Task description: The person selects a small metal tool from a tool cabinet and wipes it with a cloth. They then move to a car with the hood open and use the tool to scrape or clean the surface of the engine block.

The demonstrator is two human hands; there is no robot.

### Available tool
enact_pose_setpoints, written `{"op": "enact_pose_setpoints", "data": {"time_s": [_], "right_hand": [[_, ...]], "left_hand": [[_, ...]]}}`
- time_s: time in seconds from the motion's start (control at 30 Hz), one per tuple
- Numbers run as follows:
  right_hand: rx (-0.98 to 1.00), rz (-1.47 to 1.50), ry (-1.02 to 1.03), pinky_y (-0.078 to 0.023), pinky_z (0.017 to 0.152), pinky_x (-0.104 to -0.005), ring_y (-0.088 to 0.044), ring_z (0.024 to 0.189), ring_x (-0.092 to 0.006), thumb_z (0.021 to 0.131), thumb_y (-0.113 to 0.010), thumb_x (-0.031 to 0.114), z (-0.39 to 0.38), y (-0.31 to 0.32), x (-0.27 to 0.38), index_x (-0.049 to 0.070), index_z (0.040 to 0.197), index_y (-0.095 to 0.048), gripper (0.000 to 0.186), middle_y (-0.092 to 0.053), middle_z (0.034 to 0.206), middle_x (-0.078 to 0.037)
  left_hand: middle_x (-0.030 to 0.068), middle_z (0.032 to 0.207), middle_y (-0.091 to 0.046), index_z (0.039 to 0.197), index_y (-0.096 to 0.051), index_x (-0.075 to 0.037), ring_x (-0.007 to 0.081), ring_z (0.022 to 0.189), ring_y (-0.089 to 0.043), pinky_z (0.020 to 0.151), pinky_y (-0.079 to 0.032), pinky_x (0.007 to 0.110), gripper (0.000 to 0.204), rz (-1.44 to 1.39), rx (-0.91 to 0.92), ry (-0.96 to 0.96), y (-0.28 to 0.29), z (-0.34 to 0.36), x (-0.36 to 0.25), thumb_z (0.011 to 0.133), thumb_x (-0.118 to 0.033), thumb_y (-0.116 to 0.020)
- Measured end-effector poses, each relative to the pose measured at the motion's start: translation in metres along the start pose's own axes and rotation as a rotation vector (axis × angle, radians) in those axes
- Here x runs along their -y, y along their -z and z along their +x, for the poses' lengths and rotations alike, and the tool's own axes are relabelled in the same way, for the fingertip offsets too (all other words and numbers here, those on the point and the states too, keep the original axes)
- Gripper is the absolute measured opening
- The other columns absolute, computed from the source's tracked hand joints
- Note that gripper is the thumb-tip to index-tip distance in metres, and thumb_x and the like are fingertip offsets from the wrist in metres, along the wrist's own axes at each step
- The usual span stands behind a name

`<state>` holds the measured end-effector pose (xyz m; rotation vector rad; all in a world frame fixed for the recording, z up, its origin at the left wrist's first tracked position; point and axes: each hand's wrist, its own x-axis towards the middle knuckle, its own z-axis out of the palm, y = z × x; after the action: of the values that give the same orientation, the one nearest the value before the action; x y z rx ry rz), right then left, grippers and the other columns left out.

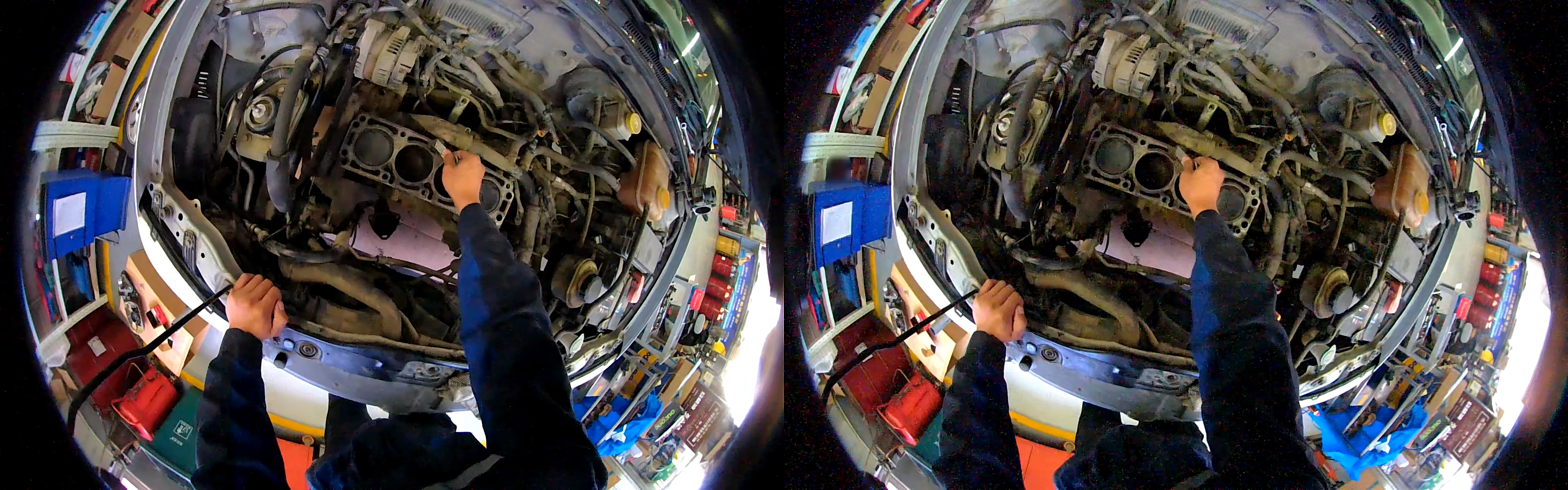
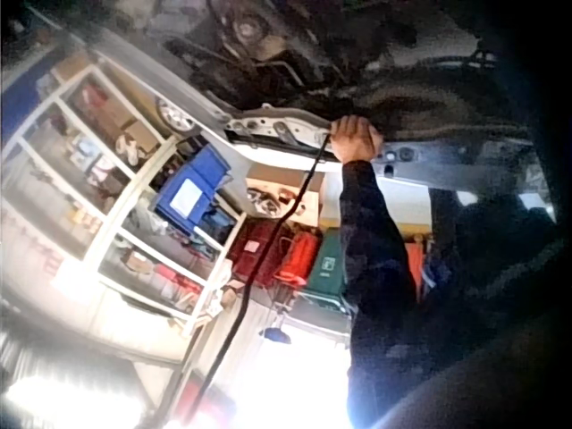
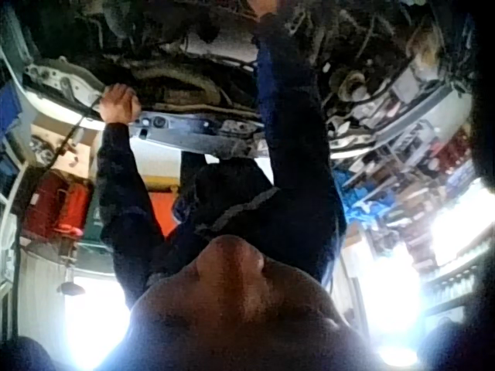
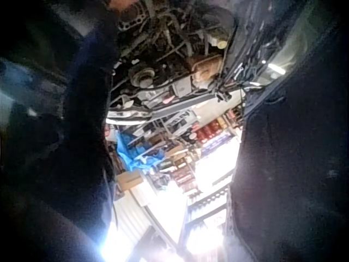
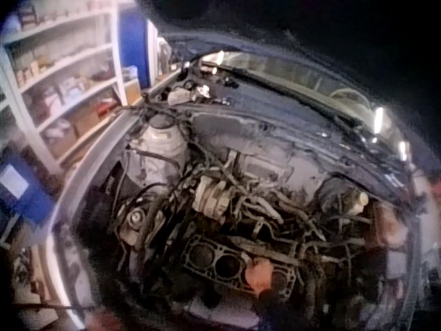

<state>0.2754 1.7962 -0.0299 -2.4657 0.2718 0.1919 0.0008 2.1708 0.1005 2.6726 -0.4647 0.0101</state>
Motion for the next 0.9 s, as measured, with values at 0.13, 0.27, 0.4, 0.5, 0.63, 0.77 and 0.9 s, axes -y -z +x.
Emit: {"op": "enact_pose_setpoints", "data": {"time_s": [0.13,0.27,0.4,0.5,0.63,0.77,0.9], "right_hand": [[-0.05,0.034,0.047,-0.053,0.077,-0.0546,-0.069,0.084,-0.0445,0.095,-0.071,0.035,0.003,0.001,-0.004,-0.007,0.102,-0.074,0.043,-0.071,0.091,-0.029],[0.043,0.014,0.022,-0.052,0.075,-0.0539,-0.066,0.083,-0.0426,0.096,-0.071,0.034,0.002,0.006,-0.016,-0.004,0.101,-0.074,0.038,-0.069,0.089,-0.025],[-0.064,0.058,0.097,-0.048,0.063,-0.0565,-0.061,0.07,-0.0388,0.1,-0.067,0.03,0.0,-0.006,-0.014,0.0,0.094,-0.075,0.032,-0.065,0.076,-0.018],[-0.094,0.04,0.184,-0.047,0.061,-0.0553,-0.06,0.07,-0.0416,0.099,-0.068,0.033,0.007,-0.006,-0.019,0.0,0.086,-0.071,0.035,-0.065,0.077,-0.02],[0.037,-0.06,0.104,-0.047,0.06,-0.0562,-0.059,0.068,-0.0414,0.099,-0.068,0.033,0.003,-0.005,-0.016,-0.002,0.086,-0.07,0.037,-0.064,0.076,-0.021],[0.053,-0.018,0.099,-0.049,0.067,-0.0559,-0.063,0.073,-0.0423,0.097,-0.07,0.034,0.006,-0.013,0.004,-0.002,0.093,-0.073,0.036,-0.067,0.078,-0.023],[-0.042,0.045,0.058,-0.05,0.067,-0.055,-0.063,0.07,-0.0408,0.095,-0.071,0.03,-0.001,-0.008,-0.011,-0.002,0.089,-0.074,0.033,-0.066,0.073,-0.022]], "left_hand": [[0.0098,0.071,-0.054,0.069,-0.054,-0.009,0.0321,0.069,-0.055,0.069,-0.045,0.043,0.011,-0.004,-0.019,-0.021,-0.001,0.004,-0.001,0.065,-0.016,-0.062],[0.0103,0.071,-0.053,0.069,-0.054,-0.008,0.0327,0.069,-0.055,0.069,-0.045,0.044,0.012,-0.013,-0.019,-0.039,-0.003,0.004,0.002,0.065,-0.016,-0.062],[0.0105,0.071,-0.053,0.069,-0.054,-0.008,0.0328,0.069,-0.055,0.069,-0.045,0.044,0.011,-0.005,0.001,-0.019,0.002,0.004,-0.002,0.066,-0.016,-0.061],[0.0101,0.07,-0.053,0.068,-0.054,-0.008,0.0323,0.069,-0.055,0.069,-0.045,0.044,0.011,-0.006,0.01,-0.021,0.001,0.003,-0.002,0.066,-0.015,-0.061],[0.0091,0.069,-0.052,0.068,-0.054,-0.007,0.0311,0.07,-0.055,0.069,-0.046,0.042,0.012,0.002,0.022,-0.019,0.002,0.006,-0.003,0.066,-0.014,-0.063],[0.0095,0.07,-0.053,0.068,-0.054,-0.007,0.0315,0.07,-0.055,0.069,-0.046,0.042,0.011,-0.002,0.016,-0.017,-0.001,0.006,-0.001,0.066,-0.014,-0.062],[0.0097,0.071,-0.054,0.069,-0.054,-0.007,0.0317,0.07,-0.056,0.07,-0.046,0.042,0.011,0.004,-0.007,-0.016,0.002,0.003,-0.003,0.066,-0.013,-0.063]]}}
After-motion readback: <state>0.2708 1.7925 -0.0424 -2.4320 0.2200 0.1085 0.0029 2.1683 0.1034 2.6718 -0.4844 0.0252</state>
